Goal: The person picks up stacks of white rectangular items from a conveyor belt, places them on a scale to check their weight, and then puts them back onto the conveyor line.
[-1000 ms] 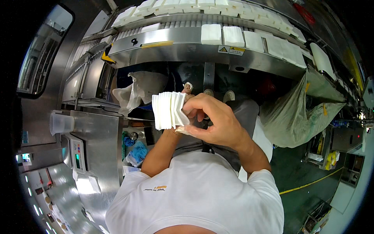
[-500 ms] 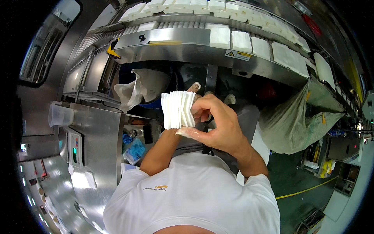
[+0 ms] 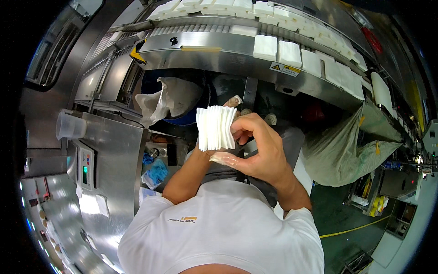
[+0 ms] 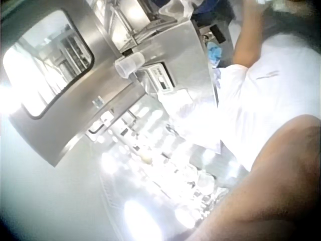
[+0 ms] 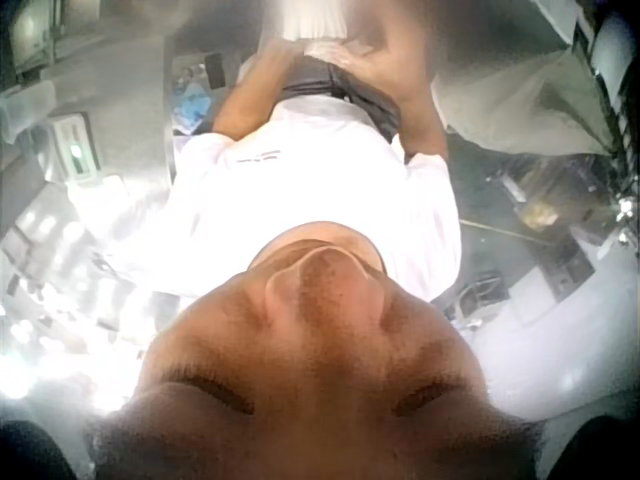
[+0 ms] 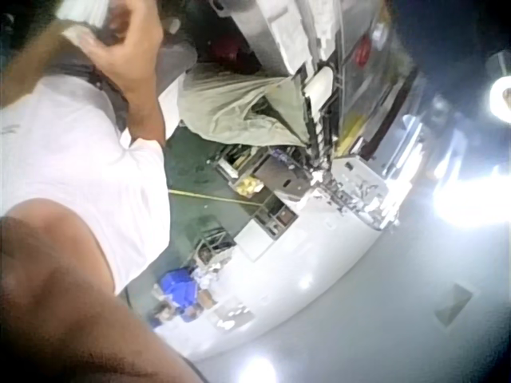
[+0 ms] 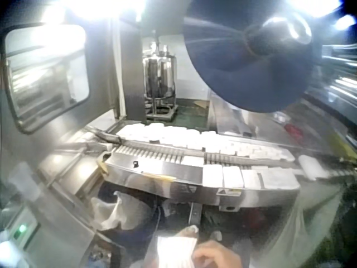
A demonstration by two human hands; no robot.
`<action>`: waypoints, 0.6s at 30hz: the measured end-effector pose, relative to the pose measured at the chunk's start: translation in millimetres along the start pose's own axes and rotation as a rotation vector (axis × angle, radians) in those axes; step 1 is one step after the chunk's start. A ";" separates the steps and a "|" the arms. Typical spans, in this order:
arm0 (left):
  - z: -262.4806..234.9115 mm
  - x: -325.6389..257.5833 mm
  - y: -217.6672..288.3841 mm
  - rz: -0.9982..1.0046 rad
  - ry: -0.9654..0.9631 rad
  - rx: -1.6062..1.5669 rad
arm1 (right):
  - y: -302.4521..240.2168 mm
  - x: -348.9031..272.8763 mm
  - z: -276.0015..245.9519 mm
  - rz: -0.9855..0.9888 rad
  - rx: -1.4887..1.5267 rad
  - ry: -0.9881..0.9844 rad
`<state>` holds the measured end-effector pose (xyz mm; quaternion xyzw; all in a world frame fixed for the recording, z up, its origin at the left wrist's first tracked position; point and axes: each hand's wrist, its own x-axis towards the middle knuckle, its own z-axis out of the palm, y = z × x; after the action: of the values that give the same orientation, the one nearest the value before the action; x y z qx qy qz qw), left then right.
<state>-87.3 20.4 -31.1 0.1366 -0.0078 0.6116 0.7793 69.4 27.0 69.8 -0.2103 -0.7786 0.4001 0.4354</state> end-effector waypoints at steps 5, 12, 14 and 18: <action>-10.6 3.8 -2.3 -0.003 -0.074 0.000 | 1.7 -2.9 2.6 -0.006 -0.032 0.038; -10.1 4.9 -3.9 -0.040 0.152 -0.072 | 7.3 -6.4 2.1 -0.004 -0.023 0.058; -24.1 2.6 -3.0 -0.023 0.030 0.027 | 5.1 -5.5 3.4 -0.013 -0.010 0.060; -19.8 2.1 -2.4 0.018 -0.086 0.047 | 2.0 -4.9 -1.3 -0.031 -0.070 -0.017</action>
<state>-87.6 26.3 -50.3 0.1810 -0.0280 0.6120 0.7694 73.1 25.4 66.1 -0.2099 -0.7989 0.3675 0.4275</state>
